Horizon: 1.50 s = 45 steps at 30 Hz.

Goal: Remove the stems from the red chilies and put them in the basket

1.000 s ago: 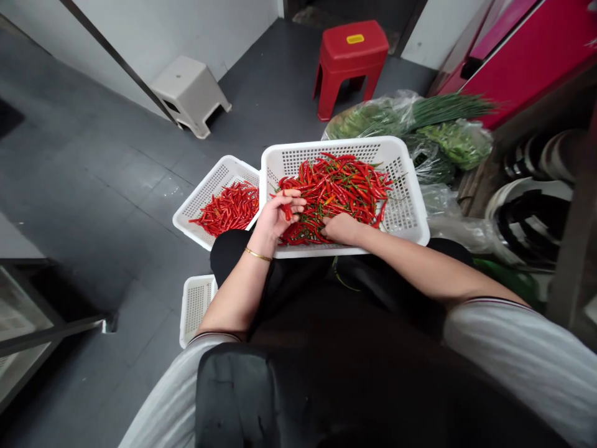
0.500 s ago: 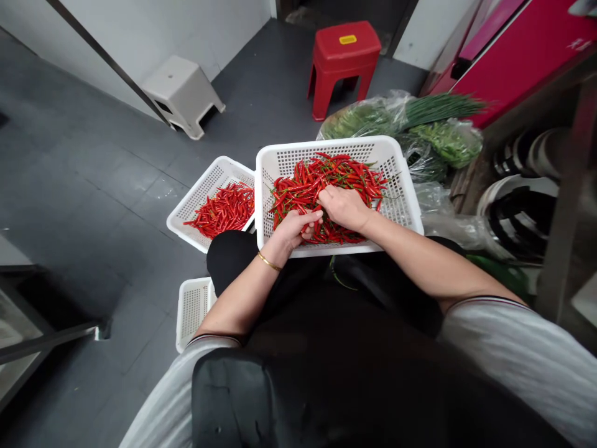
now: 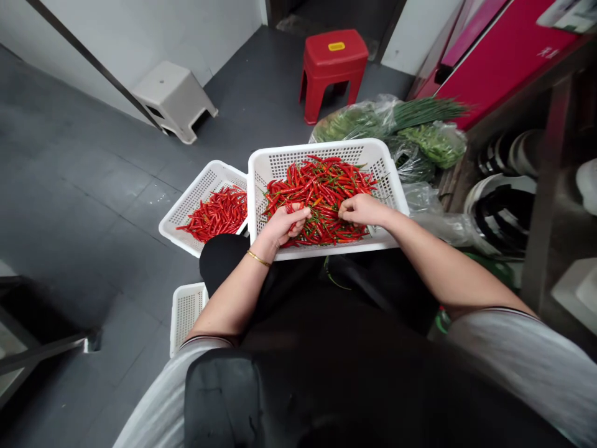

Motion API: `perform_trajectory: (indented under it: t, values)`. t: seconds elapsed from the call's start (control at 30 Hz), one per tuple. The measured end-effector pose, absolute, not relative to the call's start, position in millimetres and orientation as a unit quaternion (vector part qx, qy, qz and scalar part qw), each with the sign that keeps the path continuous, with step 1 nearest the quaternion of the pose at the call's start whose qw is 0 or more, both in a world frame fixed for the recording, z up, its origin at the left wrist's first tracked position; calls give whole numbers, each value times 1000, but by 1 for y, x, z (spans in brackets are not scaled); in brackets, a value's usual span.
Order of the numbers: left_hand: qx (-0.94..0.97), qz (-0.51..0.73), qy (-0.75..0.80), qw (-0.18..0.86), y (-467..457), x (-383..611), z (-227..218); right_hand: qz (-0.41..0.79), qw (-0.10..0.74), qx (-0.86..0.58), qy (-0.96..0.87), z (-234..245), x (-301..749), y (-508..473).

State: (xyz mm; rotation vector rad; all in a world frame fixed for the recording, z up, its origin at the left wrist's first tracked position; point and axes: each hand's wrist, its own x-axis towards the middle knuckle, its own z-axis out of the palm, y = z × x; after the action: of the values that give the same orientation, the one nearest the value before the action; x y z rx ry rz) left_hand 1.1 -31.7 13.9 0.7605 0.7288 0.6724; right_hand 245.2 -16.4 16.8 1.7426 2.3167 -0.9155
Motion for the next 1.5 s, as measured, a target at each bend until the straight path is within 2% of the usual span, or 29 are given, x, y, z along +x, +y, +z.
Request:
perform_trajectory:
  t: [0.13,0.2,0.3,0.37,0.43,0.5,0.57,0.63,0.67,0.8,0.87,0.93,1.0,1.07,1.1,1.2,1.27,1.33,1.5]
  values:
    - [337,333,346,810,-28,0,13,-241,131,570,775,-3,232,-29]
    - [314,338,369,807,-27,-6,12,-246,118,574,772,-15,229,-34]
    - [311,326,390,803,-28,-7,11,-365,23,580,728,-11,234,-31]
    - [355,301,402,789,-30,2,12,-482,-66,565,666,7,235,-26]
    - [409,266,411,770,-33,14,12,-539,-151,546,623,27,229,-22]
    - [439,247,414,758,-35,25,14,-493,-224,545,640,39,218,-22]
    - [433,251,420,757,-36,28,16,-378,-276,555,688,41,208,-26]
    - [406,273,433,757,-36,23,18,-298,-299,563,711,34,202,-32]
    - [396,289,440,752,-35,20,19,-306,-300,567,703,29,200,-34]
    - [433,299,447,723,-36,10,22,-533,-294,544,578,16,196,-40]
    - [463,264,443,721,-37,11,23,-581,-279,517,563,19,191,-41]
    - [470,239,463,712,-38,13,22,-509,-247,525,636,26,189,-42]
    - [465,224,494,699,-39,13,21,-347,-201,555,729,33,190,-43]
    - [448,238,494,706,-38,10,19,-205,-128,583,776,34,195,-42]
    - [429,262,476,722,-37,6,18,-171,-71,596,781,31,197,-41]
    - [340,347,386,785,-29,-6,16,-177,133,613,759,11,197,-33]
    - [294,370,358,805,-24,-14,14,-191,207,603,747,-4,193,-27]
    - [273,363,382,805,-22,-17,12,-192,203,596,753,-10,191,-22]
    - [282,312,469,777,-28,3,2,-214,98,562,793,21,199,-25]
